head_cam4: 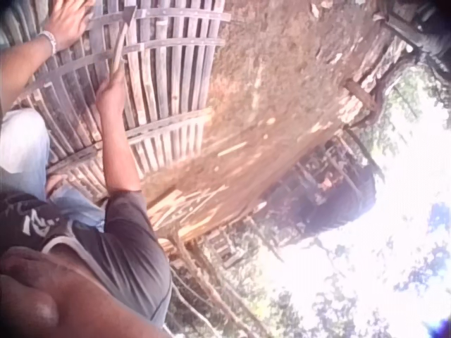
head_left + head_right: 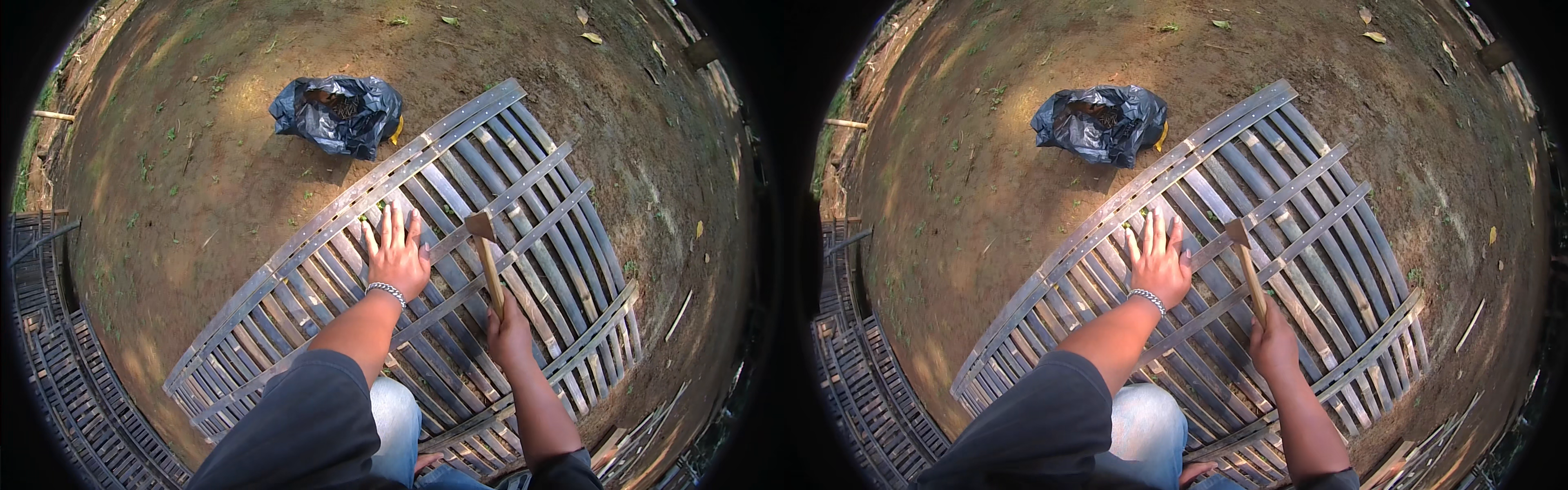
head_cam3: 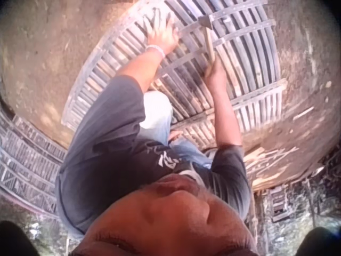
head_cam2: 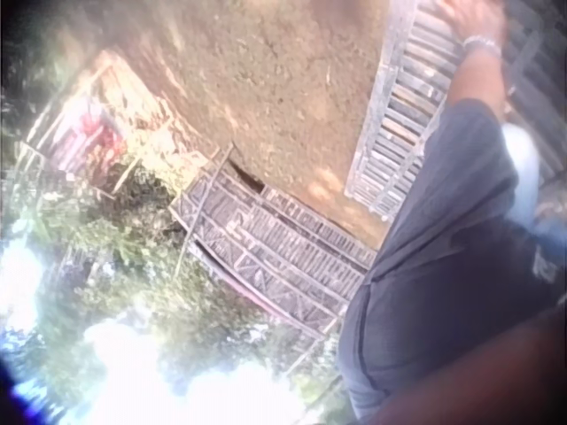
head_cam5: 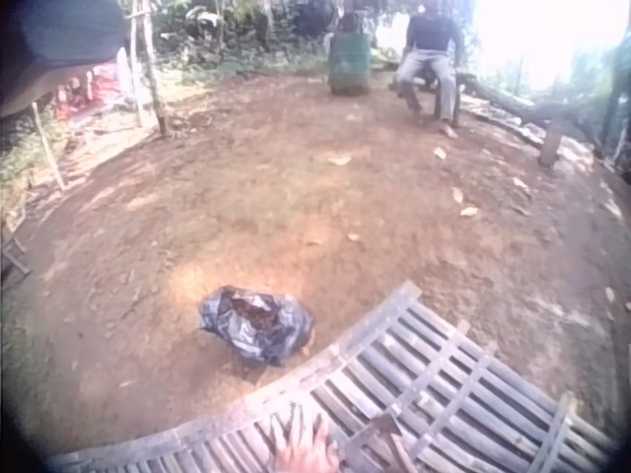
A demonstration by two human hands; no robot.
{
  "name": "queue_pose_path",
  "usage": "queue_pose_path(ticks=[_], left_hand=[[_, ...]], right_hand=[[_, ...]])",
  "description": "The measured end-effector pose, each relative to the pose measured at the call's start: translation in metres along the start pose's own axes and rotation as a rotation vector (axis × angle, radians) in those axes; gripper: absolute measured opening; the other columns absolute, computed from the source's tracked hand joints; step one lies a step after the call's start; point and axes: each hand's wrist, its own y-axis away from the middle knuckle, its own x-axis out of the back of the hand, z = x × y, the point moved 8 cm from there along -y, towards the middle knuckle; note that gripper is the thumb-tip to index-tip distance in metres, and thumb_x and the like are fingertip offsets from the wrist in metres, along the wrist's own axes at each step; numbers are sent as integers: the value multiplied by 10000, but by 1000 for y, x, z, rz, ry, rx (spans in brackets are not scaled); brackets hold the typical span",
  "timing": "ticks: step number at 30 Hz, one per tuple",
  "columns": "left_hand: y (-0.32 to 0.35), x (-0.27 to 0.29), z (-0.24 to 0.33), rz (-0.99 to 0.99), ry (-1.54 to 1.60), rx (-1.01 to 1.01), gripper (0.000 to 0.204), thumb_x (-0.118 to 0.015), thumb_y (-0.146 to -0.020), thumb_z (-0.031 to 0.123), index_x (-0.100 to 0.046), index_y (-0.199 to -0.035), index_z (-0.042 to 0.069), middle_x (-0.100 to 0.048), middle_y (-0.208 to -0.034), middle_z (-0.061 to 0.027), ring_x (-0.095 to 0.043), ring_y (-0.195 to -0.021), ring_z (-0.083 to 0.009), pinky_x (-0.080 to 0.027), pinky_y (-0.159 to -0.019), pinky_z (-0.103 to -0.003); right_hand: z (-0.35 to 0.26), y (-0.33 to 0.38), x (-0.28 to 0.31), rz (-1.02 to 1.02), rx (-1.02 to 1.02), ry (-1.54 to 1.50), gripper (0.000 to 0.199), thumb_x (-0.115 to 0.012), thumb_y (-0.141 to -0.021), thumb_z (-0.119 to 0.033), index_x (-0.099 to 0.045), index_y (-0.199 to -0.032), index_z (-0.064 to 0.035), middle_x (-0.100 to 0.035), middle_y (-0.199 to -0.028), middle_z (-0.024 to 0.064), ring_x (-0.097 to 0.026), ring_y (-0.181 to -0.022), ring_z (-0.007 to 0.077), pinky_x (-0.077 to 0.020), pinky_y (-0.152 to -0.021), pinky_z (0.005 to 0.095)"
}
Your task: The person is assembling a wooden slat structure on the ground. They use a hammer to drive nails into the wooden slats, securing them together. The person occasionally reaches into a black bag to retrieve more nails and continues hammering.
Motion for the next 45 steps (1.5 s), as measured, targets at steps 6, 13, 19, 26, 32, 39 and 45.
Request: queue_pose_path(ticks=[6, 13, 19, 26, 32, 39, 45], left_hand=[[-4, 0, 2, 29, -5, -5, 641, -460, -1001, 334, -351, -1583, 89, -152, -1677, -256, -148, -1562, -386, -69, -1225, -642], [-7, 2, 2, 38, 24, -25, 659, -465, -999, 348, -334, -1593, 95, -153, -1677, -255, -150, -1561, -388, -61, -1228, -639], [-7, 3, 6, 18, 1, -40, 682, -514, -964, 301, -349, -1572, 37, -181, -1655, -292, -172, -1545, -425, -74, -1213, -657], [-7, 0, 3, -12, -16, -18, 676, -502, -975, 320, -350, -1573, 41, -185, -1654, -297, -151, -1556, -419, -39, -1223, -650], [-8, 0, 5, -40, -79, -18, 708, -490, -962, 305, -305, -1588, 31, -164, -1660, -296, -126, -1561, -421, -49, -1218, -654], [-4, -7, 2, -19, -116, -24, 674, -427, -999, 315, -293, -1592, 23, -177, -1654, -302, -142, -1551, -438, -46, -1220, -631], [-4, -8, 7, 8, -102, -29, 662, -434, -1000, 321, -313, -1592, 49, -169, -1668, -277, -138, -1562, -400, -50, -1228, -617]], right_hand=[[-8, 7, -1, 95, 188, 53, 444, -606, -956, -64, -502, -1388, -65, -675, -1156, 277, -677, -970, 474, -558, -828, 522], [7, 2, -11, -86, -7, 9, 488, -614, -961, -123, -482, -1430, -123, -669, -1172, 261, -655, -1016, 481, -543, -860, 541], [27, -2, -4, -153, -132, -175, 510, -630, -961, -139, -474, -1446, -110, -679, -1128, 267, -660, -1009, 482, -534, -867, 510], [83, 56, -12, -126, -647, -619, 498, -688, -961, -189, -494, -1389, -24, -679, -909, 167, -688, -831, 277, -539, -774, 423], [96, 72, 4, -178, -644, -517, 455, -749, -926, -280, -570, -1236, 1, -694, -919, 173, -682, -816, 255, -540, -775, 407], [111, 62, 19, -326, -572, -384, 525, -796, -839, -333, -617, -1178, 24, -715, -1022, 255, -703, -971, 399, -535, -866, 442], [101, 80, -16, -147, -630, -1025, 434, -697, -943, -142, -529, -1320, -12, -686, -891, 104, -690, -762, 189, -552, -711, 340]])
